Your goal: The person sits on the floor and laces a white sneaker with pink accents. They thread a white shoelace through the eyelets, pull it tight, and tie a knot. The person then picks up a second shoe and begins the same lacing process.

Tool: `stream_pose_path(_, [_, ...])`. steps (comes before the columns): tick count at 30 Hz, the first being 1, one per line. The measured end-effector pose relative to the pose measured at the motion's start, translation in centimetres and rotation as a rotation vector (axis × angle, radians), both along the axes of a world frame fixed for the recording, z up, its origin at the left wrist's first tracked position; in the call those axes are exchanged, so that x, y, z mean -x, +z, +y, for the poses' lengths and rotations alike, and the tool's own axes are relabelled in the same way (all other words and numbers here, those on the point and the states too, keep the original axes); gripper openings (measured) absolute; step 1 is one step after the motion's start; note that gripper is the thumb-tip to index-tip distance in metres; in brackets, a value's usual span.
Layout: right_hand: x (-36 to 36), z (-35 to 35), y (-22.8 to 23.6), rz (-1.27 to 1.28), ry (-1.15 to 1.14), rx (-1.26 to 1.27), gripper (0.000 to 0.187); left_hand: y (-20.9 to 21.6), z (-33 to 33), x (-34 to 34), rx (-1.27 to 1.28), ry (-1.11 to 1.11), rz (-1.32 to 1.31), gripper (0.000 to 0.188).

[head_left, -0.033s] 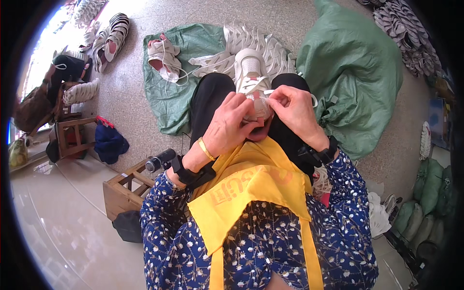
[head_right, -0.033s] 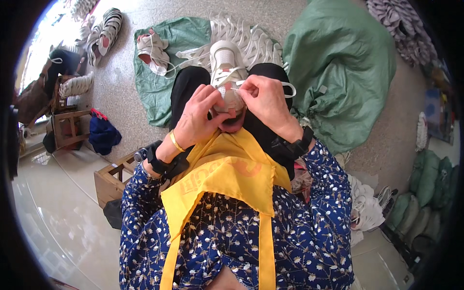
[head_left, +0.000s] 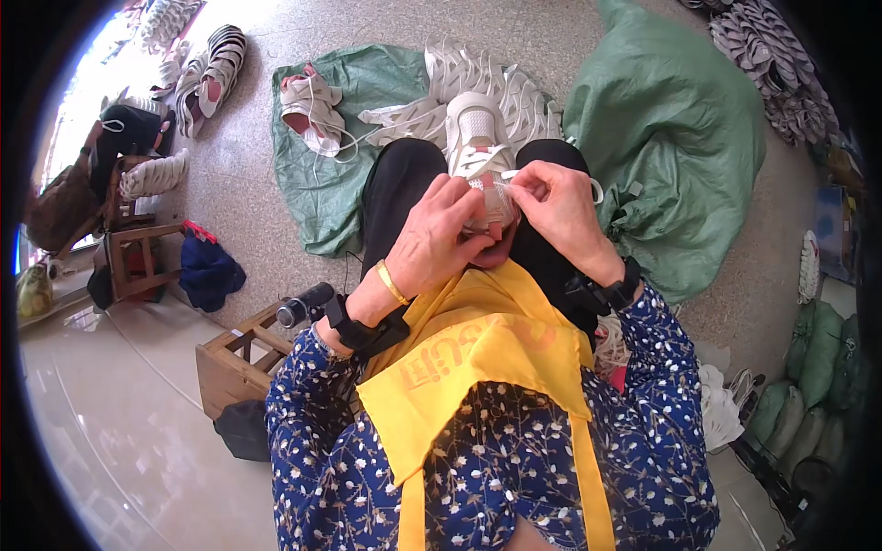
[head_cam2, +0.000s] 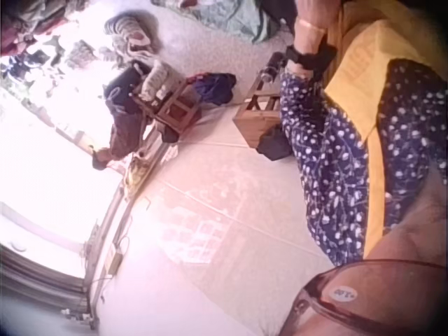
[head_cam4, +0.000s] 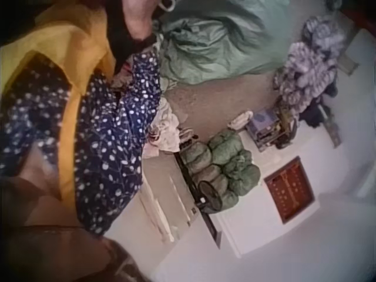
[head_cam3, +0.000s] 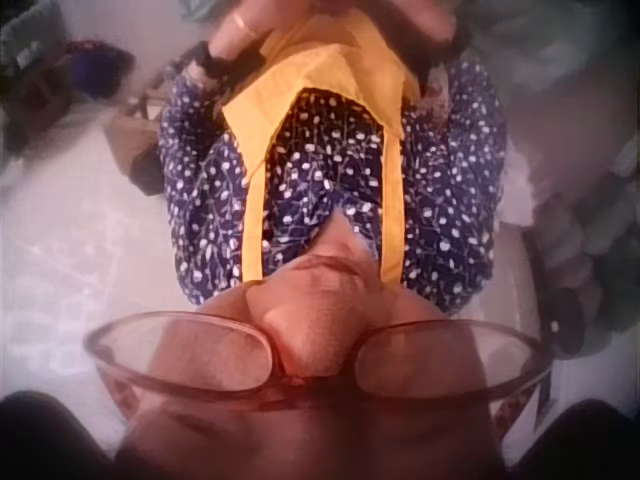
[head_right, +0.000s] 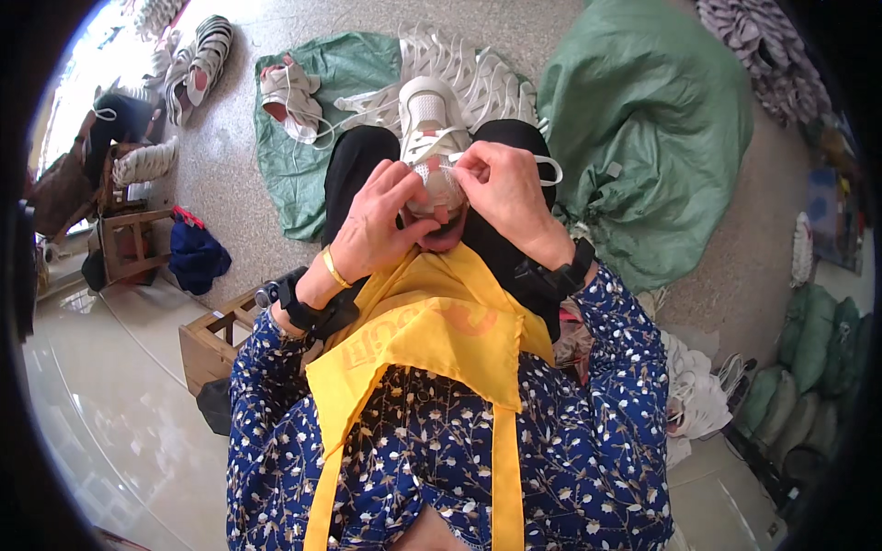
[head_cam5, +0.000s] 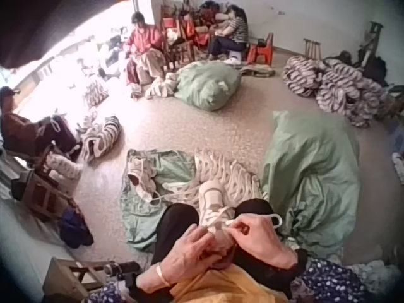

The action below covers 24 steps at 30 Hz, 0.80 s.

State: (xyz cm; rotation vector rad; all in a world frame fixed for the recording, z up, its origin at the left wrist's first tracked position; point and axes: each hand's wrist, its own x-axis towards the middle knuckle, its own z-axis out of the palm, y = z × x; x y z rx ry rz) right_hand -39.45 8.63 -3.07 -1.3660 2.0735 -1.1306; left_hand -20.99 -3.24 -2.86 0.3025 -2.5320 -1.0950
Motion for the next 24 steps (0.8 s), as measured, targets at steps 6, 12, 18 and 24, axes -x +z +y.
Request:
stream_pose_path(6, [-0.4,-0.8,-0.5,0.099,-0.01,0.026,0.007,-0.2,0.0,0.6,0.118,-0.075,0.015,0.025])
stream_pose_path(12, [-0.4,-1.0,-0.8,0.137,-0.011,0.01,0.008,-0.6,0.4,0.5,0.213,-0.119,-0.004,0.025])
stream_pose_path(18, [-0.5,-0.5,-1.1,-0.049,-0.03,-0.021,0.009,-0.7,0.6,0.6,0.147,-0.167,0.043,0.028])
stream_pose_path(24, [-0.7,-0.8,-0.8,-0.012,-0.017,-0.035,0.011,-0.8,0.7,0.6,0.122,-0.157,0.11,0.031])
